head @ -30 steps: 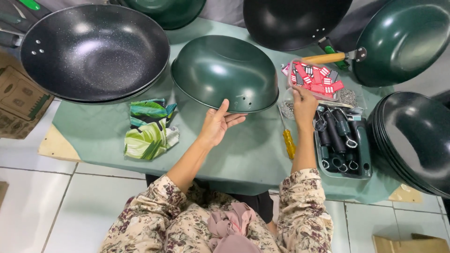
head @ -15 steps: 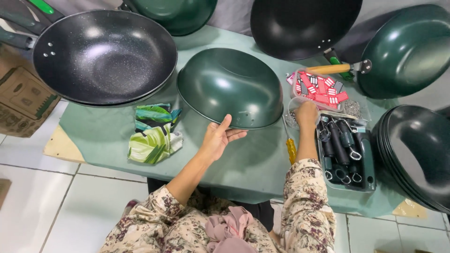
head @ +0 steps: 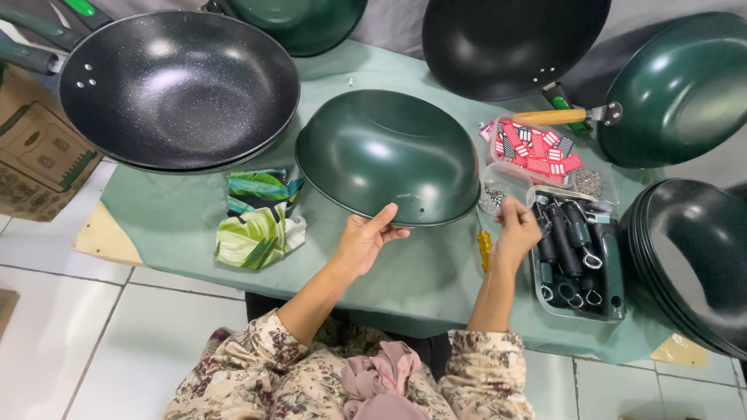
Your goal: Assembling a handle onto a wok using a screwdriver and screws in a display area.
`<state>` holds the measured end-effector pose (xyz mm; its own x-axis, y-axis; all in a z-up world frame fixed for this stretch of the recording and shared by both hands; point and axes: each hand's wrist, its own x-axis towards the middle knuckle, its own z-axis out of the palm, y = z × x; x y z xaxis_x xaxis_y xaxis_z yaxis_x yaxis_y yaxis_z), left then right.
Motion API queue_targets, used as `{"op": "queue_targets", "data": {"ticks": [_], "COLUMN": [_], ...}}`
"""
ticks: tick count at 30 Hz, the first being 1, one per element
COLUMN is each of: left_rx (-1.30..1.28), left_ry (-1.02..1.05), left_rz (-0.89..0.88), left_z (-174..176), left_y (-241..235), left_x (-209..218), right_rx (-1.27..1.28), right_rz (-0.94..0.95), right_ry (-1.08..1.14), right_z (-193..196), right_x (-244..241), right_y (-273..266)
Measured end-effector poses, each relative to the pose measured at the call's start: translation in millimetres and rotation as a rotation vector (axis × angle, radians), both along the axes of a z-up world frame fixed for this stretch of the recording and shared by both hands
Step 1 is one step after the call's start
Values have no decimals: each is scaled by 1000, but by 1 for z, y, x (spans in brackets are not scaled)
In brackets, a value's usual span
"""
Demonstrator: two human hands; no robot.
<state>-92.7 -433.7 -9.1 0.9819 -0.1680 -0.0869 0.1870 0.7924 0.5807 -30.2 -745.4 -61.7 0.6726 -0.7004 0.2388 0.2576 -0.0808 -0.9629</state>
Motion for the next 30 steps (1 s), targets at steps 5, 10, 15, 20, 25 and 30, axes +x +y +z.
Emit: {"op": "queue_targets", "data": {"ticks": [5,10,15,20,25,30], "left_rx": [22,21,-27,-27,-24,-19], "left_ry": [-24,-52,-70,-110,-111,-94], "left_rz": [4,-16,-58,-77,-106,-90], "left_z": [24,26,23,0,-19,-21], "left_y": [8,13,18,19,22,26], "left_x": [5,28,51,63,70,70], "right_rx": [349,510,772,961,956,949], "right_rz": [224,387,574,725,789,773], "right_ry": [80,160,105,32,46,94], "right_z": [-10,-6,-28,-14,-18,-14], "right_x": [-52,-50,-1,29,38,34], "right_y": [64,126,149,179,186,191]}}
